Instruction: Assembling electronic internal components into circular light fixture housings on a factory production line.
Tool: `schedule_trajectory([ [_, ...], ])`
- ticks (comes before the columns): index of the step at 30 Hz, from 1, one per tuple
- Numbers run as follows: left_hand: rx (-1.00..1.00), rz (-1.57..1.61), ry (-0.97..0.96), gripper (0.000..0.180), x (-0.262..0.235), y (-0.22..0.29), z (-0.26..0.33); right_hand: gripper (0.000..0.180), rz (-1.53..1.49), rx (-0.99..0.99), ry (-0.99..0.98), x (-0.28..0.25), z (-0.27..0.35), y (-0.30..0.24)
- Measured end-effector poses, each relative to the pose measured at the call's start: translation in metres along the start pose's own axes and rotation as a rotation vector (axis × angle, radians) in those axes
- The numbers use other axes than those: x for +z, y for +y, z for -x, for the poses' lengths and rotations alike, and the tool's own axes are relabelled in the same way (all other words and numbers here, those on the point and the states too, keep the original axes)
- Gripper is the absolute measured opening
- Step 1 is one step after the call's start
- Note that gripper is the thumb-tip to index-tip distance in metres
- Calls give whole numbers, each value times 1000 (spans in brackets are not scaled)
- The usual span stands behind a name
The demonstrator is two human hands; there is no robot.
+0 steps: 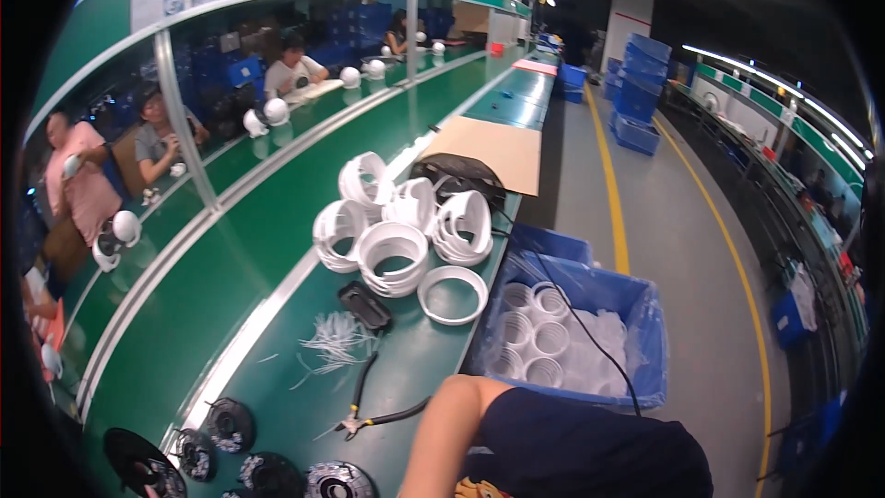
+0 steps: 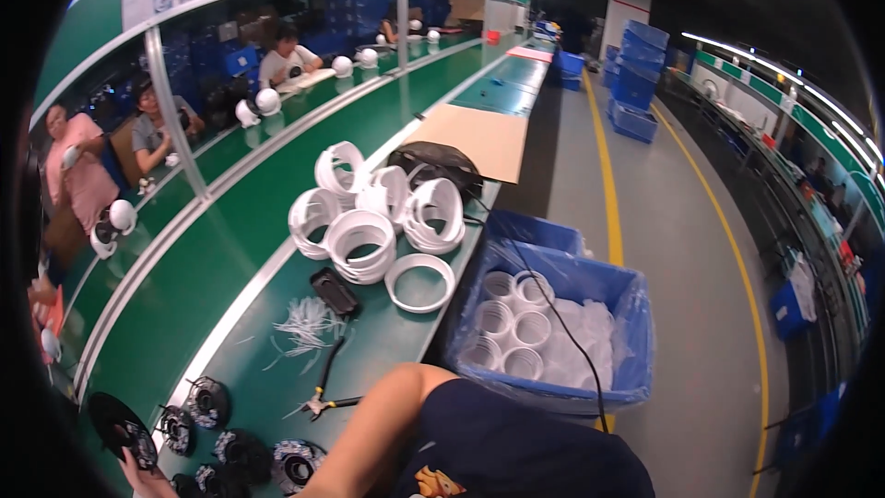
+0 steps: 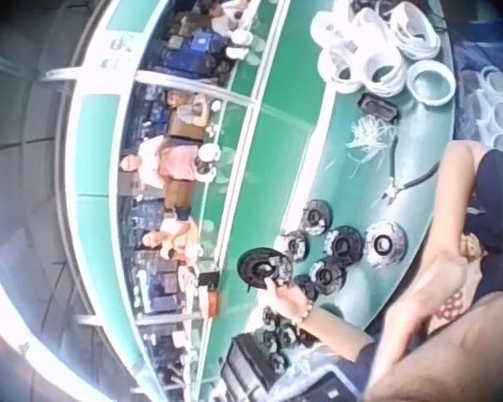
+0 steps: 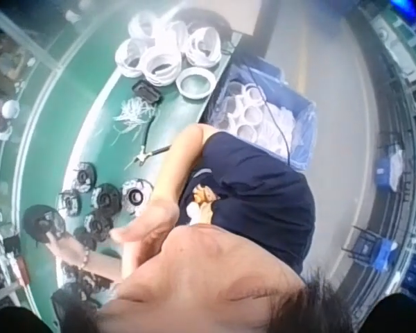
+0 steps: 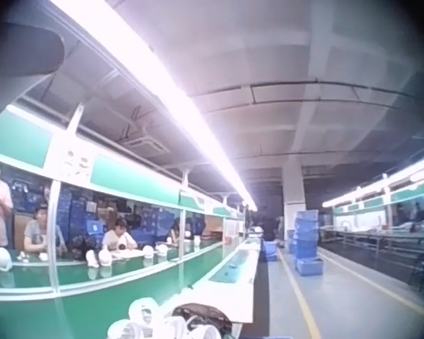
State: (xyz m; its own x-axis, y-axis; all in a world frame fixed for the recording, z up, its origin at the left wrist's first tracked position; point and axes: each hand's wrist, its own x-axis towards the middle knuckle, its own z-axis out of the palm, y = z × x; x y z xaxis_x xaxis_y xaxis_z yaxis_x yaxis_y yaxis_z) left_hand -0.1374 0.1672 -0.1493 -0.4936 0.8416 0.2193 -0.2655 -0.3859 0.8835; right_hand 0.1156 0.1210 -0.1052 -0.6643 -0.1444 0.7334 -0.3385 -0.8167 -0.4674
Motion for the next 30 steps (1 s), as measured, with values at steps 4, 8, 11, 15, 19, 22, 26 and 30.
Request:
schedule_trajectory([
  [4,-94,128,42,29,-14,-5,13,73,469,401,69,-8,50,-26],
  [8,-194,539,-314,26,-86,-31,-3,24,1253,157,545,2,104,-64],
  [11,-360,757,-372,28,-116,-55,-18,17,2346,391,1169,10,158,-93],
  [15,-371,584,-161,27,-136,-84,-25,30,2666,1053,1564,27,254,-116],
  [19,-354,579,-24,27,-97,-94,-20,24,2580,1362,1562,36,291,-110],
  [22,-323,717,-111,38,-77,-81,-14,16,2603,1319,1540,33,294,-107],
  [26,-290,674,-124,40,-67,-67,-7,16,2749,1184,1513,17,217,-83],
  [30,-251,584,-98,38,-46,-77,-13,21,2551,860,1370,7,130,-61],
])
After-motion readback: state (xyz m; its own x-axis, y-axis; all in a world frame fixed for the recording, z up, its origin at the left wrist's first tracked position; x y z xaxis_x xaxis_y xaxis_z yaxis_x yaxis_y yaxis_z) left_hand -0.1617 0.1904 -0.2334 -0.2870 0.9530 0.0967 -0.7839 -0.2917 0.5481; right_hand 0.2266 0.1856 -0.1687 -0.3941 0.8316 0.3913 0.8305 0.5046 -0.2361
